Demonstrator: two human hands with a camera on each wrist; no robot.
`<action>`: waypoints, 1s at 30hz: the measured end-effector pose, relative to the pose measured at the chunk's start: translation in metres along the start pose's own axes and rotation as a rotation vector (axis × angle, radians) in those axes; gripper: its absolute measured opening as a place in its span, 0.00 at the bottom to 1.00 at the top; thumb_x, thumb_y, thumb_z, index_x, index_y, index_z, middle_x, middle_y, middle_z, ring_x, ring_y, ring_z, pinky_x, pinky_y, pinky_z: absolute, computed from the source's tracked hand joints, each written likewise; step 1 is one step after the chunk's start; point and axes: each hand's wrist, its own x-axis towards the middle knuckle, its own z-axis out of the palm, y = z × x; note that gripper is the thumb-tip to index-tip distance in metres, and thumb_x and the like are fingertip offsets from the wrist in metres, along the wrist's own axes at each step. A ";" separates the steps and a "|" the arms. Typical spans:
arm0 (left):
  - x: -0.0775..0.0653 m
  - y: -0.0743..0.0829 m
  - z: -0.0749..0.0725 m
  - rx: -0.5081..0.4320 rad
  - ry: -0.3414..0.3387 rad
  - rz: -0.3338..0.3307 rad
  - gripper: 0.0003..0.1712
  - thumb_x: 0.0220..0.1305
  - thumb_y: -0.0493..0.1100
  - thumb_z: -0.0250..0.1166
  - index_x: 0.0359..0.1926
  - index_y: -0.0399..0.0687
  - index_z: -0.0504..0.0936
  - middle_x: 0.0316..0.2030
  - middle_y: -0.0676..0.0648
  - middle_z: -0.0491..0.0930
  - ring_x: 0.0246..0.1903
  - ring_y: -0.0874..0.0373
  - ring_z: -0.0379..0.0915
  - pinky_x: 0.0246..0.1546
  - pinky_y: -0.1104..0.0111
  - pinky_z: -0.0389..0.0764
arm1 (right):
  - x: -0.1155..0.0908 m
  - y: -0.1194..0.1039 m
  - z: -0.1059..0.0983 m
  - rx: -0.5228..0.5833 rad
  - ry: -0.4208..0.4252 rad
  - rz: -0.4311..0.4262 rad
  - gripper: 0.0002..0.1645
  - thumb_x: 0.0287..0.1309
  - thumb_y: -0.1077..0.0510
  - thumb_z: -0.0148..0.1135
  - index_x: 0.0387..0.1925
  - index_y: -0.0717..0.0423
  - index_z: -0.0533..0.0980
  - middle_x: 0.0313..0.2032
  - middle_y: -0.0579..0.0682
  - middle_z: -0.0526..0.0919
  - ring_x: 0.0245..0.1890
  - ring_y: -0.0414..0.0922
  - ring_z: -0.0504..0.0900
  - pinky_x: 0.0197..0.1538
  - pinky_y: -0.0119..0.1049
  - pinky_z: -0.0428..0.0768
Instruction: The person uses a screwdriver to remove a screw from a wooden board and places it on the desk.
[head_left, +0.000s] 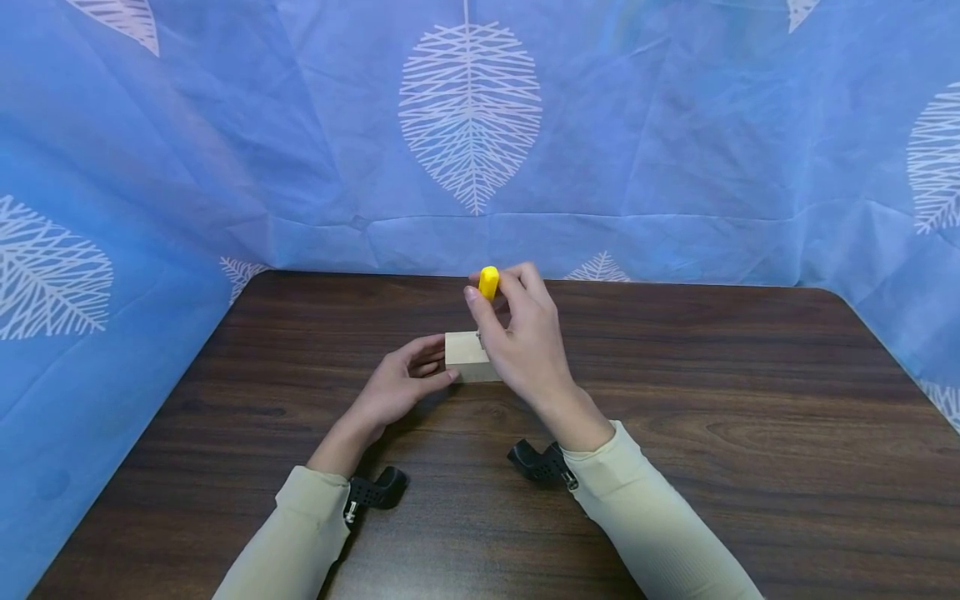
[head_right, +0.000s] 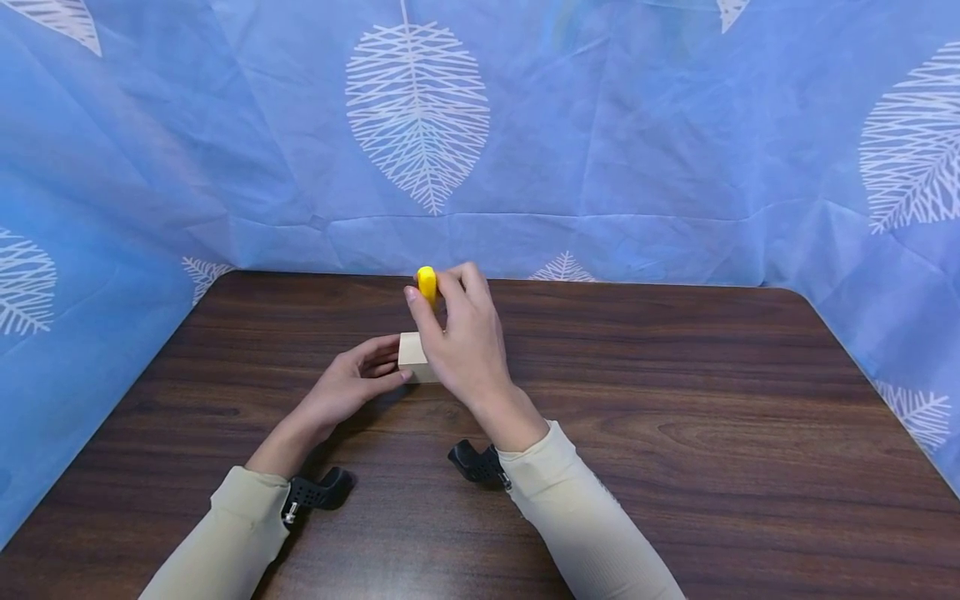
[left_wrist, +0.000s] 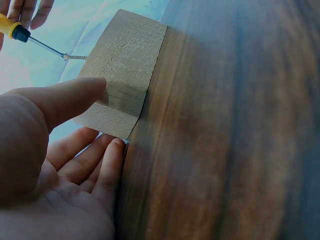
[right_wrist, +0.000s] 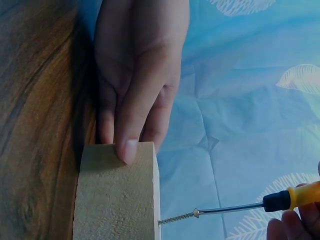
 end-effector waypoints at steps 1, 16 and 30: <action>0.000 0.000 0.000 -0.001 0.000 0.000 0.38 0.74 0.47 0.72 0.80 0.53 0.69 0.75 0.45 0.74 0.75 0.47 0.72 0.78 0.52 0.76 | 0.000 0.000 0.000 0.005 0.003 0.004 0.16 0.78 0.52 0.63 0.57 0.57 0.84 0.44 0.53 0.75 0.42 0.47 0.79 0.38 0.34 0.76; -0.001 0.001 0.000 -0.005 0.000 0.004 0.39 0.74 0.46 0.72 0.80 0.52 0.69 0.75 0.43 0.74 0.75 0.45 0.72 0.78 0.51 0.76 | 0.001 -0.001 -0.003 0.046 0.043 0.036 0.18 0.70 0.54 0.73 0.50 0.59 0.75 0.44 0.54 0.84 0.45 0.51 0.85 0.39 0.38 0.81; -0.002 0.000 -0.001 0.000 -0.005 0.011 0.39 0.74 0.46 0.72 0.81 0.52 0.68 0.76 0.42 0.73 0.75 0.44 0.71 0.78 0.50 0.75 | 0.000 -0.004 -0.004 0.030 0.071 0.033 0.13 0.69 0.58 0.68 0.51 0.60 0.80 0.45 0.55 0.89 0.47 0.53 0.86 0.51 0.45 0.86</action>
